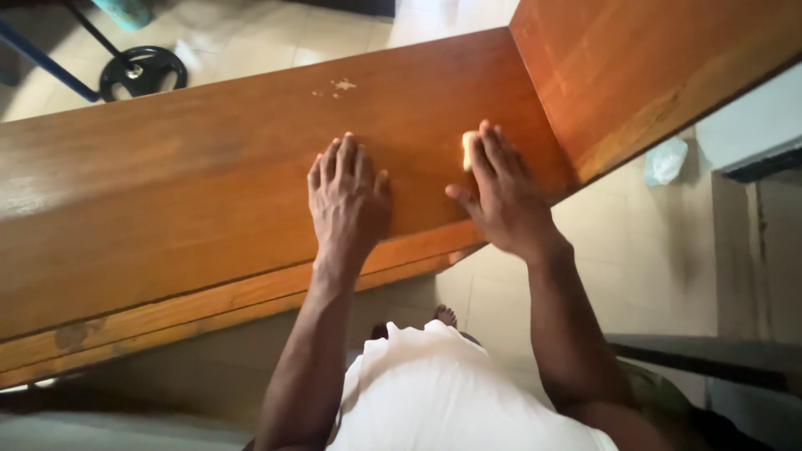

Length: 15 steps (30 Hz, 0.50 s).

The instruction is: Applying a bar of soap or wax to the surface and edges of a wooden shelf to treat it.

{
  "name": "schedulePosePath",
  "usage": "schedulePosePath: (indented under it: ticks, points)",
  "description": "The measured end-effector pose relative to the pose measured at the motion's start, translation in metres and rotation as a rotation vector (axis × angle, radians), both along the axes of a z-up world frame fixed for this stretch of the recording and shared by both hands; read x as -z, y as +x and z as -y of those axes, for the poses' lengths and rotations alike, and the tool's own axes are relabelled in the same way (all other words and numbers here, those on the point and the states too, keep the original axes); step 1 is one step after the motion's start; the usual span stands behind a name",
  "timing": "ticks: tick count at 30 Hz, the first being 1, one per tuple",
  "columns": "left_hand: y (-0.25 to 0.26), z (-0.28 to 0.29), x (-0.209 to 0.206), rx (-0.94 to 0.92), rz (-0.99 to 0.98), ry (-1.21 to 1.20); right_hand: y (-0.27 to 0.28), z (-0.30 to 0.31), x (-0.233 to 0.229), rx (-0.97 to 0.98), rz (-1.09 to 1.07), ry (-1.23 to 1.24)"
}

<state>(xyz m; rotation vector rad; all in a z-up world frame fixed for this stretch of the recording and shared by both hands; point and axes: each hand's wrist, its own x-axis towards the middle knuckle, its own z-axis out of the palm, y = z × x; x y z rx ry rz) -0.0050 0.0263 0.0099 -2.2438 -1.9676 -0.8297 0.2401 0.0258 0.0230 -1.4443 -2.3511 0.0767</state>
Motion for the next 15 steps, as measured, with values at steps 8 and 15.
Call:
schedulePosePath:
  ticks: [8, 15]
  points:
    - [-0.003, -0.003, 0.010, 0.007, 0.017, 0.016, -0.006, 0.034, -0.011, -0.037, 0.070, 0.004]
    - [-0.003, -0.004, 0.011, 0.012, -0.043, 0.012, 0.015, 0.017, -0.011, 0.088, 0.005, -0.035]
